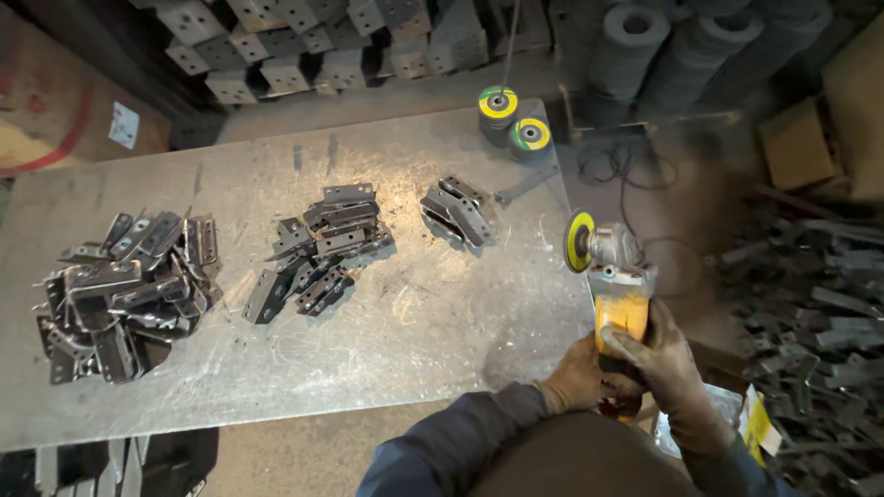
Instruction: The person holds small metal bracket castings on a steel worktable and grinds their edges with an angle grinder, producing sparks, then sets finished pieces aside and picks up the next bracket. The person repeats this grinding cycle on successive brackets across the episode.
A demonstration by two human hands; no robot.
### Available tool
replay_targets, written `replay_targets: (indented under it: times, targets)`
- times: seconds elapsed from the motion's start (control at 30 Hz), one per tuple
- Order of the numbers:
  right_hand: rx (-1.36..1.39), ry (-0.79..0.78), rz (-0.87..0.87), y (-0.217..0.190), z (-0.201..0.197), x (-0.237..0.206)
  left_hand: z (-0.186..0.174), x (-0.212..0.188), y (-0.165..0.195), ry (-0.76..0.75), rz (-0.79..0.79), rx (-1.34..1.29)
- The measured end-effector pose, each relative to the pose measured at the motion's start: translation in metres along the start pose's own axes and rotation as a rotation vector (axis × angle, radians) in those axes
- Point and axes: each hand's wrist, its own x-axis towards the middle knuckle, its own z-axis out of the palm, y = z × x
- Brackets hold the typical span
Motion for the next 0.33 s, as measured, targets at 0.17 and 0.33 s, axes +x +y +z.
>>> replay_targets:
  times: [0.17,0.33]
  targets:
    - [0.008,-0.032,-0.018,0.004,-0.003,0.019,0.018,0.003,0.01,0.088,0.019,0.023]
    - [0.124,-0.141,0.068,-0.012,-0.002,0.018,0.031,-0.01,0.018,0.112,0.002,-0.268]
